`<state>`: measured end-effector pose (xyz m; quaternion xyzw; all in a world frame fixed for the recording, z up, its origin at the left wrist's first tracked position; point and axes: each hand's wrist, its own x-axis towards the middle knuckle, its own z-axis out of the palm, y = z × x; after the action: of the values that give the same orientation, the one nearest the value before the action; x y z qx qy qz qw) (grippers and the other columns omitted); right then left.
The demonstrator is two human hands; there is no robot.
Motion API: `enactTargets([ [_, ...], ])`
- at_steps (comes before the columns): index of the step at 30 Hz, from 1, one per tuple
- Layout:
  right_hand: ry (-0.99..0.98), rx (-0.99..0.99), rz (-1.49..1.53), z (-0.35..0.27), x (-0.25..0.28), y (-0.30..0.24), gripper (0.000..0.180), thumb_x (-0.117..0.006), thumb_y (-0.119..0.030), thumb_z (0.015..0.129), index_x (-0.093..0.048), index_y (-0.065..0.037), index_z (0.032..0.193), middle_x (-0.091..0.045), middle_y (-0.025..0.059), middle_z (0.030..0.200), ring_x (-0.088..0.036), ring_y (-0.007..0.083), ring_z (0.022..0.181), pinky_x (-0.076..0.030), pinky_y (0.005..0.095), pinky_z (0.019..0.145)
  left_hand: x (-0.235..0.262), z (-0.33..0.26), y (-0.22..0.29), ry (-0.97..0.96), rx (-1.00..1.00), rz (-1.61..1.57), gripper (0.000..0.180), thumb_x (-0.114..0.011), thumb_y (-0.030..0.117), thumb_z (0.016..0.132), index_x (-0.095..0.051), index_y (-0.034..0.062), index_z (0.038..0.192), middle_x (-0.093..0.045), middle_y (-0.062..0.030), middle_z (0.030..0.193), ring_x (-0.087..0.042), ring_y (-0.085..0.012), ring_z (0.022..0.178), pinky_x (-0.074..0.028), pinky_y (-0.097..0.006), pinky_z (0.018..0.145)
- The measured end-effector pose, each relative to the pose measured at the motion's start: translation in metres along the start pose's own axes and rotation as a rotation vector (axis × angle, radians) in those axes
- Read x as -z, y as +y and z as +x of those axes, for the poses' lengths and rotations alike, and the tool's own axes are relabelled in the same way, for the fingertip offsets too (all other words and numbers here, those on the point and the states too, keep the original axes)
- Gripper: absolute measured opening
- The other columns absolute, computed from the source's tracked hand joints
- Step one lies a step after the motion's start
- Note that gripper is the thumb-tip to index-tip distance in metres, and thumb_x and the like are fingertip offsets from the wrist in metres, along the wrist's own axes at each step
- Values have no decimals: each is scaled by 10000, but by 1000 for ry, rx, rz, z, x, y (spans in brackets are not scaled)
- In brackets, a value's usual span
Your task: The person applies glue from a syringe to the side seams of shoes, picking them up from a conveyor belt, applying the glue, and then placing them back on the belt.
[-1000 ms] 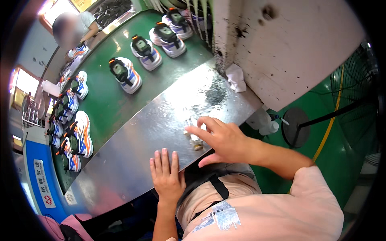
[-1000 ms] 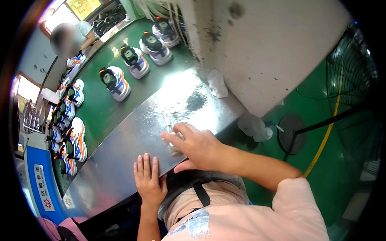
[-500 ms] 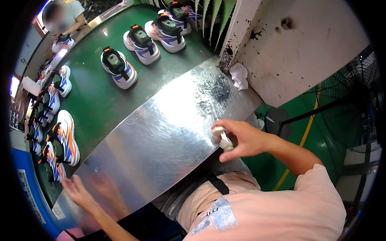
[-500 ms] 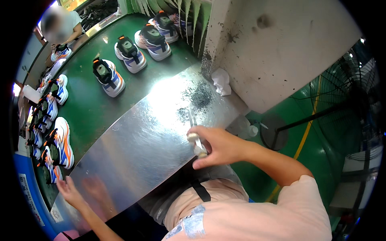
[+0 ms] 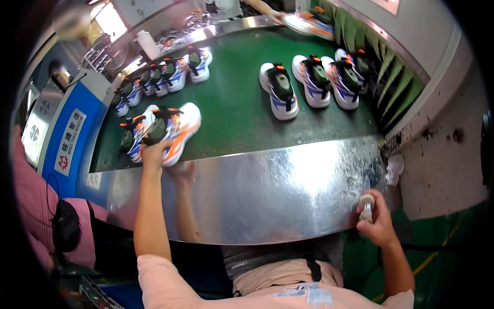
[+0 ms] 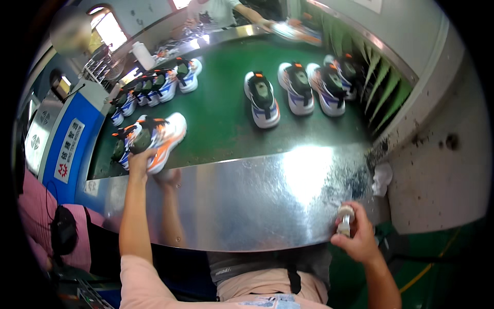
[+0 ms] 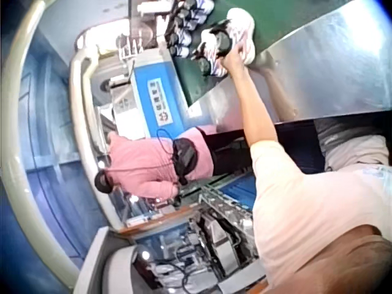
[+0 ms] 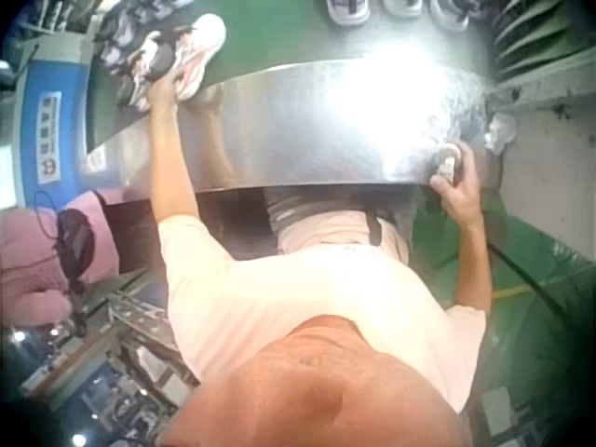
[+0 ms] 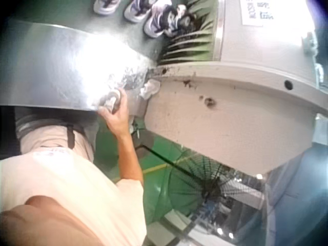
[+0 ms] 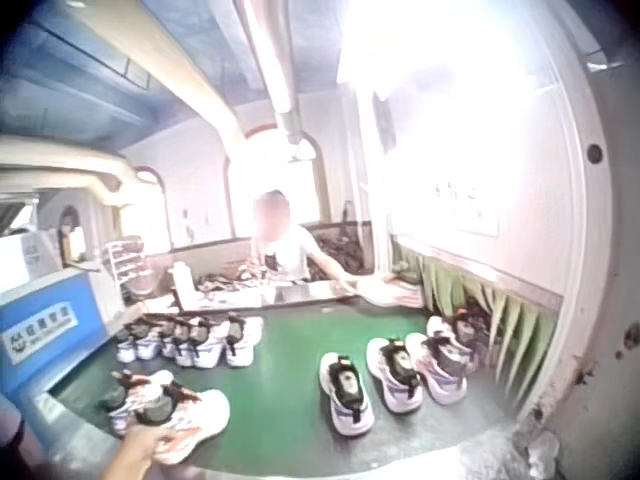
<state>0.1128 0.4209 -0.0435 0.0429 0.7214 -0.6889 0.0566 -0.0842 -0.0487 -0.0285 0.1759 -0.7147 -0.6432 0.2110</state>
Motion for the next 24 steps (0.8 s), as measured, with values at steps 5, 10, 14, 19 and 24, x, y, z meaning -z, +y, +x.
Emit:
enactTargets([
  [5, -10, 84, 85, -9, 14, 15, 728, -757, -104, 615, -345, -80, 1215, -479, 28, 944, -476, 92, 828, -415, 222, 697, 14, -99, -22, -103, 62, 1, 508, -698, -33, 571, -533, 4, 1050, -584, -52, 947, -569, -159, 815, -468, -280, 731],
  [10, 61, 22, -37, 3, 7, 10, 656, -712, -50, 645, -359, -82, 1197, -486, 24, 941, -485, 88, 789, -421, 213, 661, -5, -211, -50, 38, -198, 115, 704, -717, 52, 630, -362, 8, 1236, -509, -119, 1060, -511, -211, 957, -426, -329, 832],
  [14, -71, -39, -242, -14, 15, 15, 647, -741, -138, 662, -373, -74, 1190, -527, 22, 902, -487, 75, 717, -419, 203, 617, -1, -230, 13, -663, -195, 265, 756, -761, 100, 608, -369, 22, 1250, -481, -185, 1123, -487, -266, 1053, -415, -388, 864],
  [19, -164, -28, 242, -27, 6, -13, 741, -731, -421, 665, -367, -85, 1216, -516, 37, 916, -470, 53, 681, -395, 171, 558, 3, -142, 109, -760, -1032, 801, 789, -830, 195, 403, -533, 38, 1116, -531, -171, 1085, -518, -314, 1024, -405, -400, 884],
  [24, -67, -2, 541, 27, 12, -42, 647, -586, -521, 766, -366, -103, 1208, -513, 30, 920, -405, 32, 623, -322, 141, 486, -62, -107, 122, -1066, -505, 959, 600, -788, 119, 351, -600, -14, 904, -616, -152, 868, -591, -289, 854, -449, -315, 783],
])
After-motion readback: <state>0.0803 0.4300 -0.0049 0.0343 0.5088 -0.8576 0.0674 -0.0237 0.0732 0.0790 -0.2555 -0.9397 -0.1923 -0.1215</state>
